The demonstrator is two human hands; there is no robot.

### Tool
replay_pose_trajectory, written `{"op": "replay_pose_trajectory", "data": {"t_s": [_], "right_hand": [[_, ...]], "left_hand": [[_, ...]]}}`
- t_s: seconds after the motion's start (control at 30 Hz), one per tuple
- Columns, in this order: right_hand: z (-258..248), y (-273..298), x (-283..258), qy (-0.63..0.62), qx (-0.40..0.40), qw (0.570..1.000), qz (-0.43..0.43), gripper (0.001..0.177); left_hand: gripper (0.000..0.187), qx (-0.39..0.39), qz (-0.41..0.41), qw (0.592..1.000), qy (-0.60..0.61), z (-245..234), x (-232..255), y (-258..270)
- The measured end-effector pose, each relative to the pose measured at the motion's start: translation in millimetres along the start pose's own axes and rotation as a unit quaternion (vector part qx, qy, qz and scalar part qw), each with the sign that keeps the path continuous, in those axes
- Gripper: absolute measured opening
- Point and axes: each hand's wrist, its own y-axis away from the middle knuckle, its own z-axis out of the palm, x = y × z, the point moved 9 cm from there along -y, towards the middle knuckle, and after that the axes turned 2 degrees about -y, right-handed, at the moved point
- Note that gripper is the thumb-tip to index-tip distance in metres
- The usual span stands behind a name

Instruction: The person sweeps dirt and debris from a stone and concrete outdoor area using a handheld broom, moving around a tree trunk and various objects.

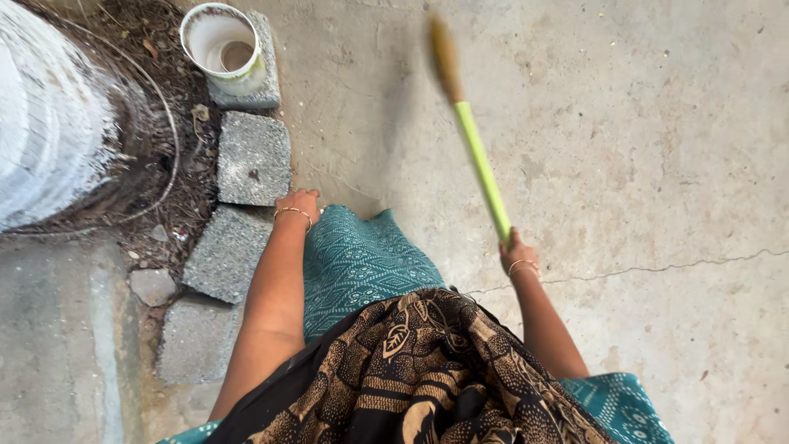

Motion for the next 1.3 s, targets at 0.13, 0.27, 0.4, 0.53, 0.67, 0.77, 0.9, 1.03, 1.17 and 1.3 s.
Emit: {"op": "replay_pose_trajectory", "data": {"t_s": [0.13, 0.27, 0.4, 0.53, 0.67, 0.77, 0.9, 1.03, 1.17, 1.3], "right_hand": [[28.4, 19.8, -30.5, 0.173, -0.005, 0.975, -0.136, 0.054], [74.8, 39.5, -45.0, 0.204, -0.085, 0.963, -0.152, 0.053], [77.3, 41.4, 5.6, 0.080, -0.111, 0.986, -0.098, 0.049], [37.7, 17.6, 69.3, -0.117, -0.060, 0.991, 0.006, 0.047], [-1.8, -17.0, 103.2, -0.292, -0.027, 0.949, 0.118, 0.043], [-29.7, -36.3, 97.2, -0.221, 0.039, 0.973, 0.060, 0.046], [-50.9, -28.3, 106.0, -0.048, 0.112, 0.992, -0.044, 0.049], [-22.1, -13.1, 103.4, 0.086, 0.013, 0.992, -0.092, 0.051], [20.3, 10.8, 54.1, 0.251, -0.059, 0.946, -0.194, 0.051], [50.1, 18.5, 37.3, 0.262, -0.082, 0.942, -0.192, 0.050]], "left_hand": [[0.052, 0.024, 0.019, 0.999, 0.013, -6.7, 24.4, 5.1], [0.052, 0.036, 0.017, 0.999, 0.029, -2.1, 41.9, 11.5], [0.052, 0.032, 0.009, 0.999, 0.028, 12.3, 49.3, 24.0], [0.051, 0.023, -0.012, 1.000, 0.013, 30.7, 43.1, 35.1], [0.053, 0.019, -0.030, 0.999, 0.020, 39.8, 37.9, 46.3], [0.053, 0.018, -0.030, 0.999, 0.023, 48.2, 43.1, 53.0], [0.054, 0.029, -0.028, 0.999, 0.017, 54.3, 54.2, 52.9], [0.050, 0.032, -0.022, 0.999, 0.012, 49.7, 64.3, 51.2], [0.050, 0.053, -0.008, 0.998, 0.015, 34.7, 72.7, 50.0], [0.050, 0.063, 0.004, 0.998, 0.005, 23.5, 83.5, 42.2]]}}
